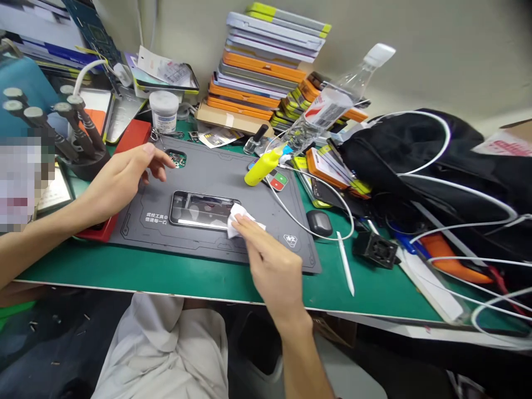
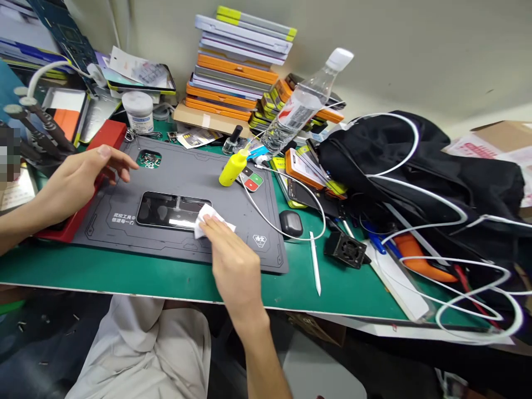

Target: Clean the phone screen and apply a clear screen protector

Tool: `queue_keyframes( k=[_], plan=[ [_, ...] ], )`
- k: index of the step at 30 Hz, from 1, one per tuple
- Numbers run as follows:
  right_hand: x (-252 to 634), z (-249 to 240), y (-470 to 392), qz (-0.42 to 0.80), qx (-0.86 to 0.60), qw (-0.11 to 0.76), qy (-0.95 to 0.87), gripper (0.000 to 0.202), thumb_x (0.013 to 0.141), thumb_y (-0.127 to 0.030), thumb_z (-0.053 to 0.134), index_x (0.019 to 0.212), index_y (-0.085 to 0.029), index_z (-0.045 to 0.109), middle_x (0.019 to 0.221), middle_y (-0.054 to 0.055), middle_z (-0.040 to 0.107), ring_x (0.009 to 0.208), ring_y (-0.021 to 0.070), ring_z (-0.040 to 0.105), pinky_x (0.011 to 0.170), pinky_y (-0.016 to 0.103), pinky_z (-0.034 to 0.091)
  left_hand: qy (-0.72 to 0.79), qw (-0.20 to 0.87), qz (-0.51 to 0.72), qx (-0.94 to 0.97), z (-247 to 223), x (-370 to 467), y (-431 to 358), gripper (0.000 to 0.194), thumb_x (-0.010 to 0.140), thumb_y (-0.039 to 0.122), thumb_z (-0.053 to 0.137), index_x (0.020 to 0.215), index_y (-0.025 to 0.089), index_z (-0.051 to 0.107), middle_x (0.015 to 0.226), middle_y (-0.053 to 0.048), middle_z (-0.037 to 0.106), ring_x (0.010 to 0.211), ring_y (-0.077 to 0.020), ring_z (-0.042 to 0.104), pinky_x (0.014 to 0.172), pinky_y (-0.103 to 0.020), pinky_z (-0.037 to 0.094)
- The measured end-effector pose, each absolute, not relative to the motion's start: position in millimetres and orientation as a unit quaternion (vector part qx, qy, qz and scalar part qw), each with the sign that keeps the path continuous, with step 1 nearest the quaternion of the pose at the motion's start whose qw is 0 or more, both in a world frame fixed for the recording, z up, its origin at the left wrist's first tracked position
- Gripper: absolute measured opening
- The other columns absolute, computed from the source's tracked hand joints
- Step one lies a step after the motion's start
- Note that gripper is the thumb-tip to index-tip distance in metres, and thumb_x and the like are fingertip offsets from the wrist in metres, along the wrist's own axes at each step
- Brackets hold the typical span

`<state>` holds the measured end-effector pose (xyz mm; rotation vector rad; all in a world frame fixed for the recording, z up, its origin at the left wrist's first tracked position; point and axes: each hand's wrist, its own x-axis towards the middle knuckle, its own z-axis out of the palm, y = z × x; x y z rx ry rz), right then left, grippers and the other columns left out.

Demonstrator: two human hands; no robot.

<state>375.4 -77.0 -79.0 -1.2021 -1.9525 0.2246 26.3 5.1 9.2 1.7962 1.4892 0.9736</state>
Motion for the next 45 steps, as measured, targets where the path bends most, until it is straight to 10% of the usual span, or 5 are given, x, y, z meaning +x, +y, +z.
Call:
queue_keyframes(
  k=[5, 10, 26, 45],
  plan=[
    [398.9, -73.2, -54.8, 0.081, -0.546, 0.492, -0.673, 0.028, 0.125, -0.031, 0.075, 0.127, -0.03, 0.103, 0.128, 0.007, 0.103, 0.119, 0.0322, 0.102, 0.106, 0.046, 0.084, 0.553, 0.389, 0.417, 0.608, 21.3, 27.9, 9.1, 0.073, 0.116, 0.092, 0.061, 0.077, 0.03, 0.053, 0.077, -0.001, 0.045, 0.073, -0.0213, 0.042, 0.075, -0.043, 0.042],
    [398.9, -81.7, -45.1, 0.103, -0.582, 0.547, -0.593, 0.032, 0.122, -0.042, 0.076, 0.135, -0.024, 0.099, 0.139, 0.014, 0.101, 0.128, 0.0346, 0.099, 0.114, 0.052, 0.081, 0.53, 0.433, 0.417, 0.599, 28.4, 27.0, 10.3, 0.073, 0.114, 0.086, 0.06, 0.072, 0.03, 0.038, 0.071, 0.002, 0.029, 0.065, -0.0189, 0.025, 0.066, -0.043, 0.026],
    [383.8, -73.8, -56.9, 0.023, -0.356, 0.381, -0.853, 0.054, 0.13, -0.003, 0.053, 0.148, -0.026, 0.097, 0.144, 0.007, 0.101, 0.141, 0.024, 0.097, 0.131, 0.045, 0.078, 0.547, 0.412, 0.4, 0.609, 15.1, 22.8, 14.0, 0.082, 0.116, 0.089, 0.072, 0.067, 0.029, 0.044, 0.067, -0.001, 0.037, 0.067, -0.02, 0.032, 0.068, -0.047, 0.028],
    [377.7, -69.7, -58.3, 0.052, -0.365, 0.374, -0.851, 0.053, 0.132, -0.008, 0.051, 0.144, -0.028, 0.098, 0.142, 0.007, 0.102, 0.136, 0.0253, 0.099, 0.13, 0.05, 0.079, 0.555, 0.409, 0.386, 0.612, 20.3, 28.6, 5.4, 0.083, 0.112, 0.094, 0.072, 0.068, 0.03, 0.044, 0.068, 0.0, 0.036, 0.067, -0.0197, 0.034, 0.071, -0.045, 0.028]
  ],
)
